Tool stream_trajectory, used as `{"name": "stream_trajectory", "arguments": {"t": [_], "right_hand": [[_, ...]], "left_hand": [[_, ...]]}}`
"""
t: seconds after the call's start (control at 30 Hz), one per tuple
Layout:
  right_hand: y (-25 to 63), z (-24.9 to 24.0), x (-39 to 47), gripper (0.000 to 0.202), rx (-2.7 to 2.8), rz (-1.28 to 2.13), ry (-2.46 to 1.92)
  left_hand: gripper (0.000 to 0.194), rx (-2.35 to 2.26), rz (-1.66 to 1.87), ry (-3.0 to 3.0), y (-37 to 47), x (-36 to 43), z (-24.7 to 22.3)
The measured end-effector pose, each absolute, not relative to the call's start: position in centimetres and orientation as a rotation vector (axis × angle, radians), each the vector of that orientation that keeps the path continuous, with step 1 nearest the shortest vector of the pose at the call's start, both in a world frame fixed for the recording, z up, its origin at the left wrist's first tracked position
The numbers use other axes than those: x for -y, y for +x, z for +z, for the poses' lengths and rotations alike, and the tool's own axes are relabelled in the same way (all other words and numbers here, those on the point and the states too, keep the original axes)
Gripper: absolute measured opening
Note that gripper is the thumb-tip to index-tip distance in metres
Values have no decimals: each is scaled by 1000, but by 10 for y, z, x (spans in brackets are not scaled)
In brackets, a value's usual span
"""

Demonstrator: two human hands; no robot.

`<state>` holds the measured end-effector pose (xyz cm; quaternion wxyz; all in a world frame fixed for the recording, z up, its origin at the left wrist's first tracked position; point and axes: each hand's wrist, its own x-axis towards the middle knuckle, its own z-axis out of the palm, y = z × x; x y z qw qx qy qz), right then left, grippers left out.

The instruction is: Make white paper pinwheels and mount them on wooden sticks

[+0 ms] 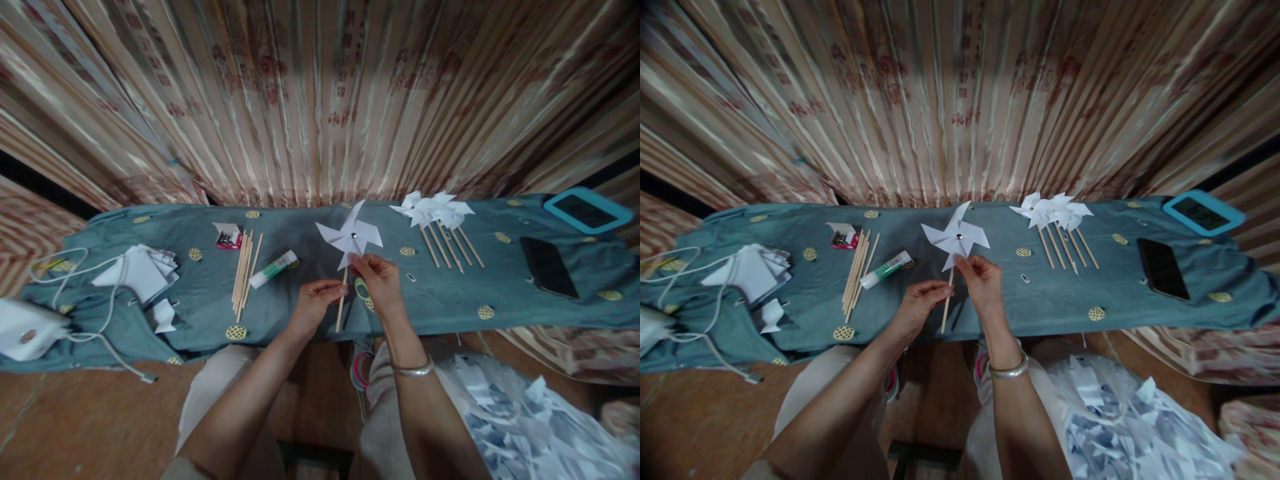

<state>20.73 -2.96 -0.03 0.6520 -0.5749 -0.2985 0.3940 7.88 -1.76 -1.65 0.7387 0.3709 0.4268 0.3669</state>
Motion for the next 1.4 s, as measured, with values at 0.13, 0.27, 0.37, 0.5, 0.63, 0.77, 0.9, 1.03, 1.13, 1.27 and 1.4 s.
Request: {"name": "stream_trajectory", "arguments": {"t": [0.13, 0.27, 0.37, 0.5, 0.63, 0.77, 0.9, 1.03, 1.13, 1.27, 1.4], "right_hand": [[208, -2, 29, 38, 693, 892, -1304], [209, -3, 29, 38, 714, 887, -1324], [208, -1, 29, 40, 739, 875, -1337], [207, 0, 30, 41, 773, 871, -1359], [207, 1, 32, 43, 864, 838, -1432], [208, 3, 38, 44, 973, 787, -1588], [207, 2, 43, 41, 1062, 843, -1574], [206, -3, 45, 36, 1080, 855, -1566], [207, -5, 46, 36, 1066, 883, -1526], [210, -6, 47, 39, 1053, 894, -1486], [214, -7, 46, 42, 1008, 900, -1468]], "left_hand": [[28, -937, 803, 819, 80, 18, -17], [27, -928, 799, 845, 80, 18, -17], [27, -931, 800, 849, 80, 18, -16], [27, -937, 802, 849, 79, 19, -14], [30, -938, 806, 852, 79, 18, -14], [30, -928, 817, 842, 78, 16, -17], [30, -915, 827, 830, 79, 15, -19], [31, -905, 844, 806, 81, 16, -19], [32, -897, 841, 802, 82, 17, -17], [32, -900, 819, 801, 83, 19, -16], [31, -898, 813, 809, 84, 19, -19]]}}
